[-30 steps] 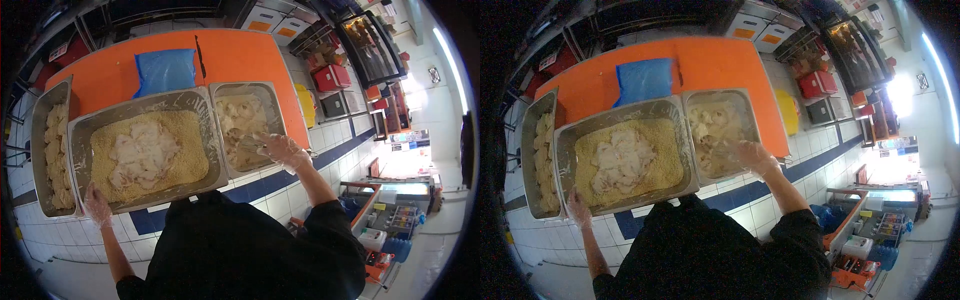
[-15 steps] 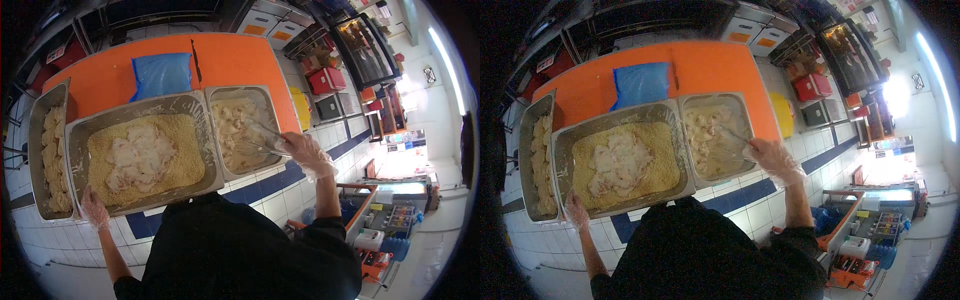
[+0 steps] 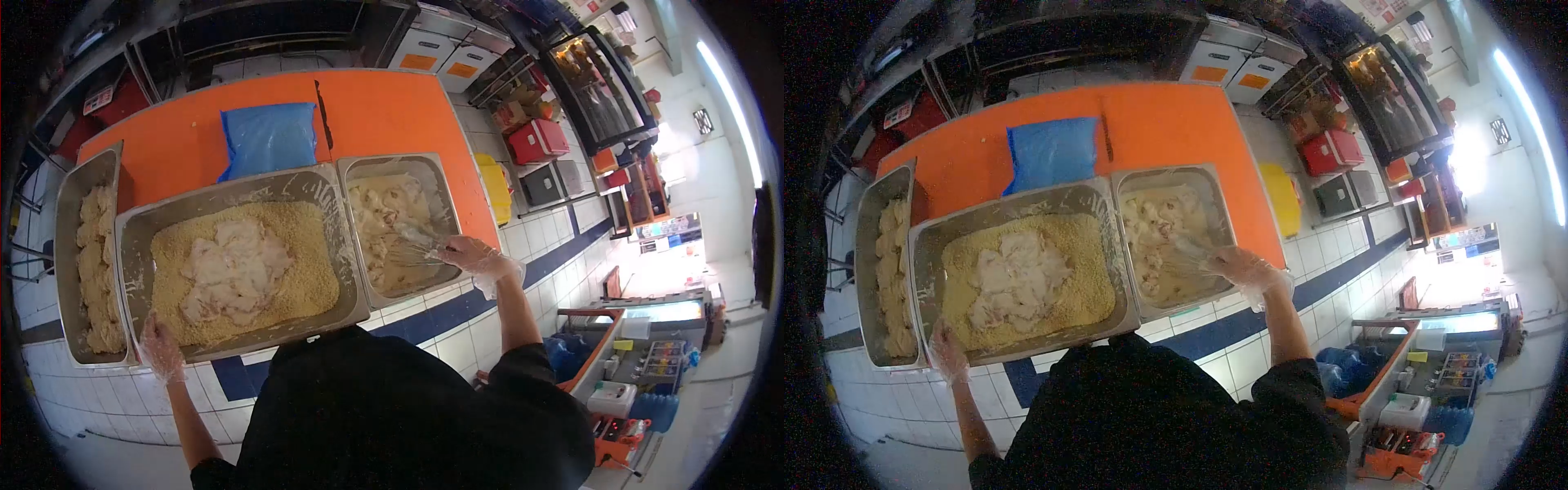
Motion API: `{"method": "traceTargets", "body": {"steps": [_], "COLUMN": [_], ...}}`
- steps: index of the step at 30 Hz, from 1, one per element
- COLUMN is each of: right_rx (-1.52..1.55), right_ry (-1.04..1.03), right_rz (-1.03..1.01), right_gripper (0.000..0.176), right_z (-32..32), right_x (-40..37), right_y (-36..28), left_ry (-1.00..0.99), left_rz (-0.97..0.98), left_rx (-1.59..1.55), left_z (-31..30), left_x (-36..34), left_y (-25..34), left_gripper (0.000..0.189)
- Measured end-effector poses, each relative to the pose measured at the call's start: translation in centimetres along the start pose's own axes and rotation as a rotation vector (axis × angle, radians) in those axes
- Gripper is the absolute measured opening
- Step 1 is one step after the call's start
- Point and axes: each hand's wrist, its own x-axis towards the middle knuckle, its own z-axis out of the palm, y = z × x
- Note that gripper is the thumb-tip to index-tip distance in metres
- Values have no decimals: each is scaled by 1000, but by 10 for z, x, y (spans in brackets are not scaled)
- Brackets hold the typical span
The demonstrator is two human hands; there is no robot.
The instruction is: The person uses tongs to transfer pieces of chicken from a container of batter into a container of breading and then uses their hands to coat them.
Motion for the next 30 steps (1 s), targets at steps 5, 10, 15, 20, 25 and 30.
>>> {"method": "traceTargets", "body": {"steps": [5,10,15,20,25,30], "right_rx": [12,-264,300,650,429,410], "right_ry": [205,316,377,415,523,583], "right_rz": [-152,-45,249,320,352,450], "right_gripper": [35,40,49,47,44,37], "right_z": [36,70,21,28,13,7], "right_x": [11,48,-15,-21,-44,-50], "right_y": [19,12,-31,-10,-30,-79], "left_ry": [-43,-49,-159,22,-67,-98], "left_rz": [46,-28,-40,294,170,148], "left_rx": [39,101,42,-35,78,240], "left_z": [-12,-26,4,16,5,-18], "left_x": [4,0,20,11,17,8], "left_y": [19,52,-7,-43,-17,32], "left_gripper": [28,30,38,44,43,43]}}
